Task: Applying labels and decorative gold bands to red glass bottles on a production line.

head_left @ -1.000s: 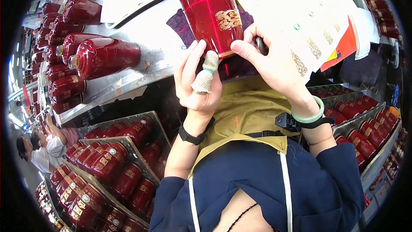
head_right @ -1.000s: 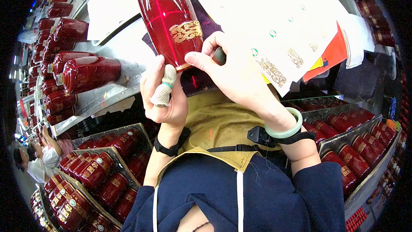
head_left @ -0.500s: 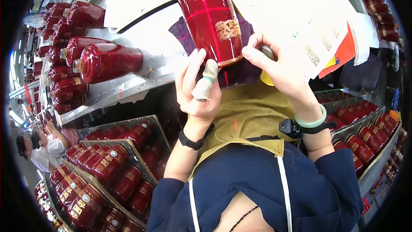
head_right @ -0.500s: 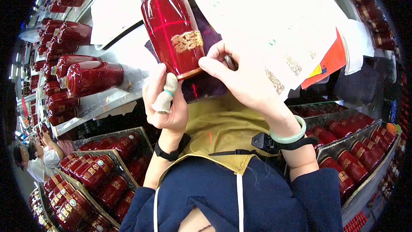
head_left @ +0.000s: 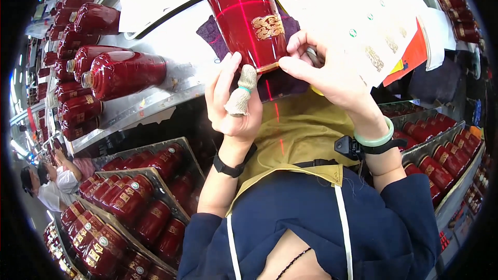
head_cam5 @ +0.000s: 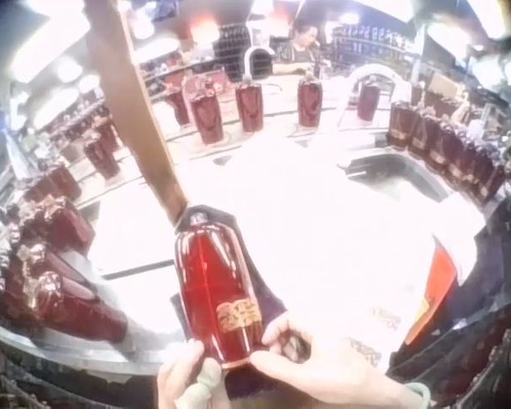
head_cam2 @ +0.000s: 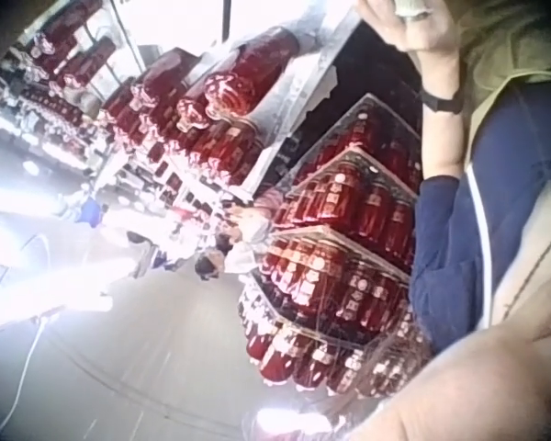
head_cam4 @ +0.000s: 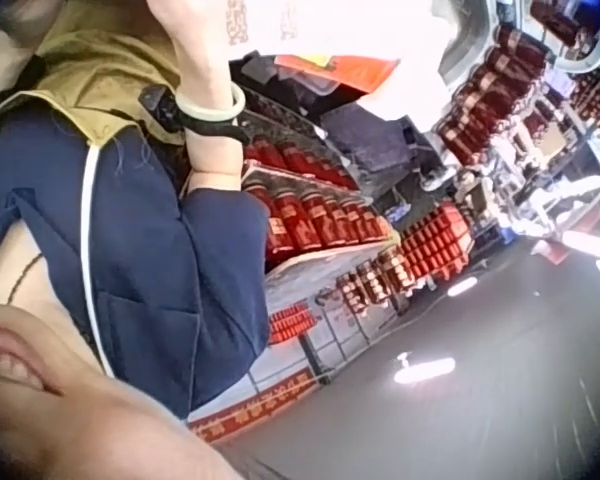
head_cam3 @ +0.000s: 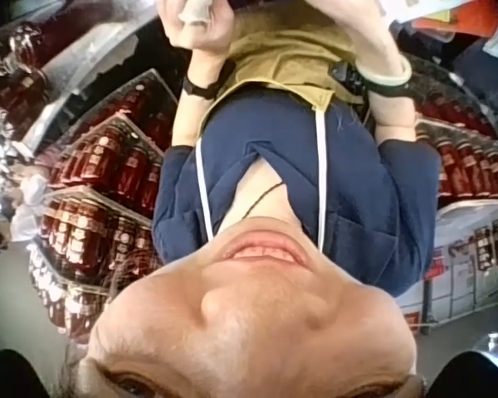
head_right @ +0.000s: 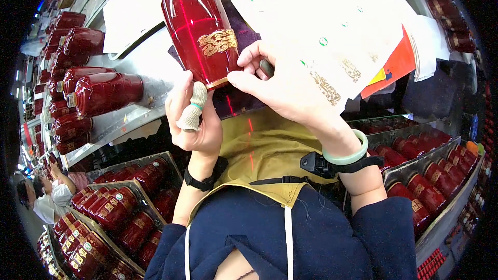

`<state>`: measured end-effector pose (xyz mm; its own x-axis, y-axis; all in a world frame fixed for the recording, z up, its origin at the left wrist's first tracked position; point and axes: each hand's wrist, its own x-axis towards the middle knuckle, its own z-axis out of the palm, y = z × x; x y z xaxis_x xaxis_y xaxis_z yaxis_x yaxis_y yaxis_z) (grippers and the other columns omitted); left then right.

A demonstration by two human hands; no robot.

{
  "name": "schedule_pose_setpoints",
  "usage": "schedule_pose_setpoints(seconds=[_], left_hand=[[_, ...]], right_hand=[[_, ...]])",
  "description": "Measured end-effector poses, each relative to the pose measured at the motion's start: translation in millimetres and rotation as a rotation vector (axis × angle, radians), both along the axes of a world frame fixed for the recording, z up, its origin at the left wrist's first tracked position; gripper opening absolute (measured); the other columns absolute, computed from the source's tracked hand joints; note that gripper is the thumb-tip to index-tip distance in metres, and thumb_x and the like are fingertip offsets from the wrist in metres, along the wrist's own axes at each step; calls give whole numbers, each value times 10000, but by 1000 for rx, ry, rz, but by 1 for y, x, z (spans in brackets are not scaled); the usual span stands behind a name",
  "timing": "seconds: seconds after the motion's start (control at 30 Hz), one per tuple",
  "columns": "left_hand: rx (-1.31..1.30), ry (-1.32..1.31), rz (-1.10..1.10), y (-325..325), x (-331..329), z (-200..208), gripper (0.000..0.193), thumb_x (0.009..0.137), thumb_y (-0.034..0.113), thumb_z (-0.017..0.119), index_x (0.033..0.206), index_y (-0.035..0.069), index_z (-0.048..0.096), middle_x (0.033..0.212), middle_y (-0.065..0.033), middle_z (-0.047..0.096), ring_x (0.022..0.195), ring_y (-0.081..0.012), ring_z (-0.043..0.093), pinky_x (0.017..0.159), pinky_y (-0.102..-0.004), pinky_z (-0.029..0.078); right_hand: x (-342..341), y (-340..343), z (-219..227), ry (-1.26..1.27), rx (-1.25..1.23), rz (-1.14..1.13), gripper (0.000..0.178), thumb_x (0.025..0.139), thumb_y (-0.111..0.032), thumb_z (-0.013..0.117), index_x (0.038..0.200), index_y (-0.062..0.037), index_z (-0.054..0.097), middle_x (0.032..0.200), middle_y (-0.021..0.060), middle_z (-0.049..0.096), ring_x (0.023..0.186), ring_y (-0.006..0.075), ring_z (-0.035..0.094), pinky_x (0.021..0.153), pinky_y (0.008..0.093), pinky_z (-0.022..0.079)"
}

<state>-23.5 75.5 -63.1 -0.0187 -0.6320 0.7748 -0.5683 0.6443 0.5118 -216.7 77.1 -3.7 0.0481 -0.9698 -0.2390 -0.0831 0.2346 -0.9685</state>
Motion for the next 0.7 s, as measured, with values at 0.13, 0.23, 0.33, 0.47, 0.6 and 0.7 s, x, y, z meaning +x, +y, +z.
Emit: schedule_pose_setpoints(seconds=[0.13,0.23,0.33,0.47,0.6,0.7], left_hand=[[4,-4,2,0,1,-1,283,827,-122,764,1094,-30,752,1211,-174,741,1082,-334,714,896,-403,611],[0,-8,-3,0,1,-1,283,830,-117,764,1099,-31,751,1211,-174,741,1073,-333,712,891,-403,608],[-3,-34,-15,-1,3,-1,288,831,-115,762,1105,-25,752,1207,-173,743,1070,-334,712,886,-404,604],[5,-27,-8,0,3,0,306,827,-120,759,1110,-6,760,1210,-171,743,1072,-342,713,889,-416,601],[11,-34,-11,0,3,-1,307,824,-125,754,1102,5,765,1211,-172,744,1075,-347,715,899,-429,597],[35,20,-26,0,2,-2,291,828,-120,748,1090,6,766,1211,-171,745,1083,-347,716,902,-429,595]], right_hand=[[0,0,-3,22,-25,12,207,939,-179,793,1048,-78,649,833,-96,555,719,-19,432,628,176,351],[-1,0,-5,32,-38,13,213,937,-186,800,1047,-80,651,836,-94,561,722,-20,437,630,173,351],[-2,1,-7,12,-54,5,217,936,-190,804,1044,-80,652,840,-92,565,727,-18,446,636,172,356],[-1,-1,-6,-31,-66,1,219,935,-195,808,1041,-80,655,849,-88,574,738,-8,460,650,180,369],[7,-2,-3,14,-3,-73,220,932,-206,813,1010,-89,644,839,-87,558,738,9,451,660,198,376],[14,-2,-3,148,-115,-75,264,880,-239,860,921,-67,664,748,-61,568,649,29,458,590,219,399]])
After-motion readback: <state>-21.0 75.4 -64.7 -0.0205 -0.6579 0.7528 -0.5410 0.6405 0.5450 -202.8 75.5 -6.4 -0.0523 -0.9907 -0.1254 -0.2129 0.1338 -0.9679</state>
